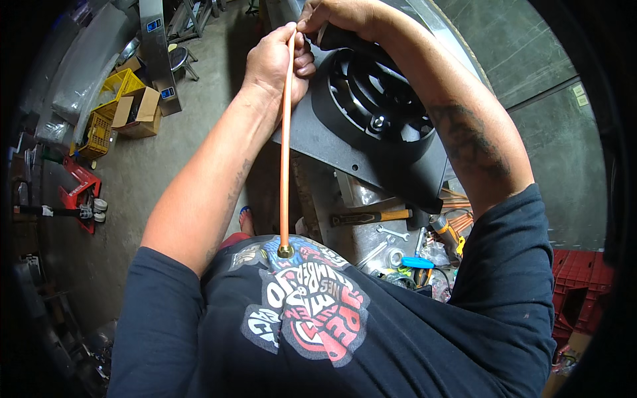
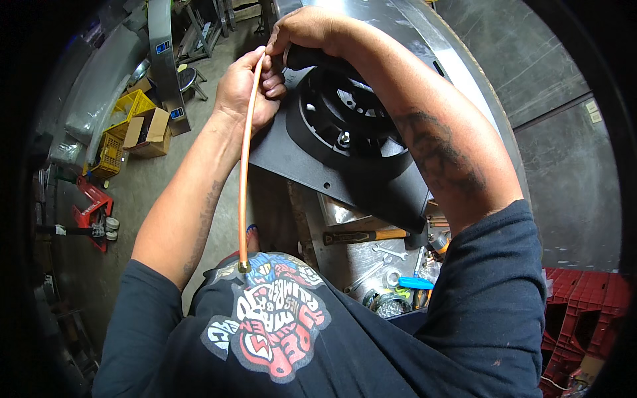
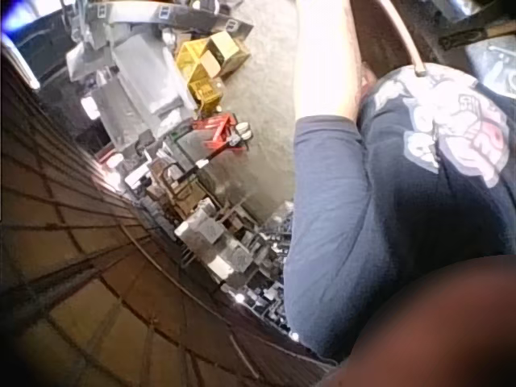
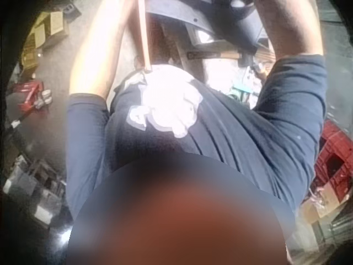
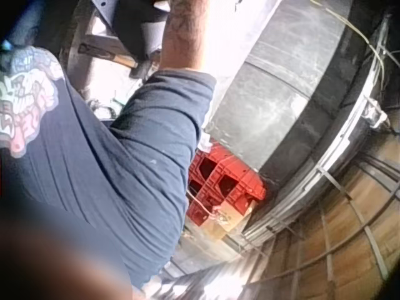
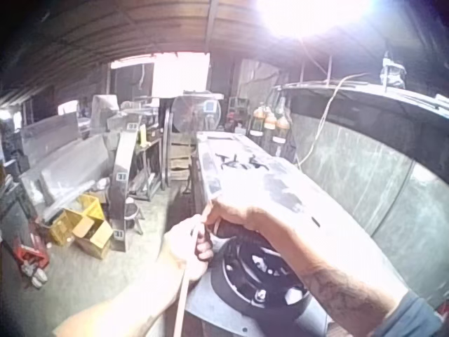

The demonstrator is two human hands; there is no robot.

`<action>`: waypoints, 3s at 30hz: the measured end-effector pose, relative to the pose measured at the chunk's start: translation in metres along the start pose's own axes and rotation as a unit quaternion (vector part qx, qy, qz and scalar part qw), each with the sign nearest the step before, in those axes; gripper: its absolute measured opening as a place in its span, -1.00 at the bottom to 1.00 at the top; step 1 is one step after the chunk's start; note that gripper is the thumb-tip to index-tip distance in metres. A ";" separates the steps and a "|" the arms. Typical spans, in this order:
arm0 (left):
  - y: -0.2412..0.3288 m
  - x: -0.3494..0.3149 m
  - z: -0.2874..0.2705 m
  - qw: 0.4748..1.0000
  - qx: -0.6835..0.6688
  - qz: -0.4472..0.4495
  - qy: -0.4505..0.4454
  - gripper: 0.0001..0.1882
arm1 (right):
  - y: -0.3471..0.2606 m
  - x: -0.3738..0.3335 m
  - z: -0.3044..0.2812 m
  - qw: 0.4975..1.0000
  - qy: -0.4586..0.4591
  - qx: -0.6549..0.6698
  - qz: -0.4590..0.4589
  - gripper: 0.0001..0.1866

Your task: The person installs a copper gas line into a commercial gas stove. They remove the burner grate, insert the copper pipe into a fitting, tighten it with a wrench, and then connect the other end to a valve underneath the unit.

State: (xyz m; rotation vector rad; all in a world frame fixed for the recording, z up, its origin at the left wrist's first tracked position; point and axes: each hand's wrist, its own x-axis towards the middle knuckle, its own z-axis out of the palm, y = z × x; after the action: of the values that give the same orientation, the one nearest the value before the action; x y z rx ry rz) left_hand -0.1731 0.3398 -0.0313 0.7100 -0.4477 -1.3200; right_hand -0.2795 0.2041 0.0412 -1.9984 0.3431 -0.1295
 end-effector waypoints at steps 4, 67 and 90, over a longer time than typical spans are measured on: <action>0.007 -0.005 0.003 0.999 0.002 -0.035 -0.015 -0.62 | 0.014 0.003 -0.003 0.997 0.060 -0.042 0.000 -0.78; 0.260 0.225 -0.340 0.939 0.037 -0.220 -0.260 -0.41 | -0.100 0.368 -0.001 0.736 0.289 -0.588 -0.170 -0.24; 0.516 1.000 -0.217 0.932 0.006 0.362 -0.029 -0.28 | 0.015 0.665 -0.574 0.843 0.467 -0.266 -0.020 -0.02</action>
State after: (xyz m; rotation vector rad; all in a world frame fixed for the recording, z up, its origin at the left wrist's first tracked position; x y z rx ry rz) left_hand 0.5517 -0.5415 0.0780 0.4430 -0.6855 -0.6388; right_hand 0.2123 -0.4961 0.2393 -2.3581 1.0439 -1.1709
